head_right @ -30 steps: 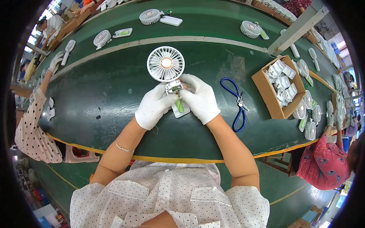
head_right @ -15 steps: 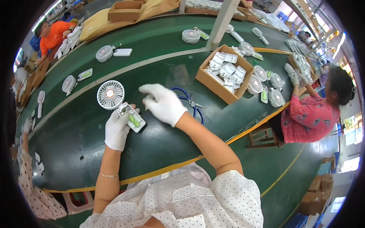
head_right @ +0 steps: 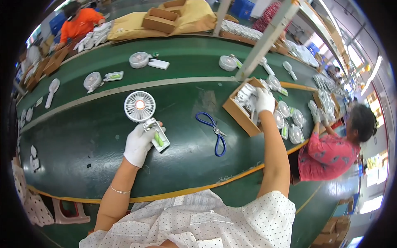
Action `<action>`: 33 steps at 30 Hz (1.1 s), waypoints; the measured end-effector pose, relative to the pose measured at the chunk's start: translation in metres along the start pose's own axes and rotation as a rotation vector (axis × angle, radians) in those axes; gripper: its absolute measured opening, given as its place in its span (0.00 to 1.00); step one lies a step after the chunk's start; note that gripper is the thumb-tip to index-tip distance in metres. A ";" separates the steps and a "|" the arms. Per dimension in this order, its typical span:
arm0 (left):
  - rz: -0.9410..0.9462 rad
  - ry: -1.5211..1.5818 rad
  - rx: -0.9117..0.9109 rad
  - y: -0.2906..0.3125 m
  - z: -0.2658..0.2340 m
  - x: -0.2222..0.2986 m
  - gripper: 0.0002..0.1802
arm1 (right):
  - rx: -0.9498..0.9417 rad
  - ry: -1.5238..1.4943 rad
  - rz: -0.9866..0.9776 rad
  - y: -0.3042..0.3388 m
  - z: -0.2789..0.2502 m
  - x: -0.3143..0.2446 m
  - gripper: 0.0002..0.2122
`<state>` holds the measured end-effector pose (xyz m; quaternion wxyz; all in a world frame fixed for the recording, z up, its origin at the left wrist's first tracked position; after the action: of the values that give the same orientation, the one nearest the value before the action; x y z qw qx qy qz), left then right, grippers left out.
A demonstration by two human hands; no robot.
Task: The person assembles handheld fans by connecting components such as batteries, circuit boards, and fan casings, then securing them with screws using a screwdriver and tweezers.
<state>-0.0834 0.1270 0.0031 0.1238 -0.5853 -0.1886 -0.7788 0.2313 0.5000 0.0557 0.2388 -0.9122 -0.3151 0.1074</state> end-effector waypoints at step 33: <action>0.220 -0.403 0.260 0.000 -0.037 0.007 0.14 | -0.344 -0.889 -0.085 0.103 -0.047 -0.318 0.26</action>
<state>-0.1176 0.1103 0.0007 0.2421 -0.7247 -0.2433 -0.5975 0.0537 0.2125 0.0583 -0.0695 -0.7903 -0.4372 0.4236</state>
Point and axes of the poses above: each hand's wrist, its own y-axis away from the middle knuckle, its own z-axis out of the palm, x = y × z, the point moved 9 cm from there along -y, towards the middle knuckle, and after that the axes turned 12 degrees about -y, right-handed, at the moved point
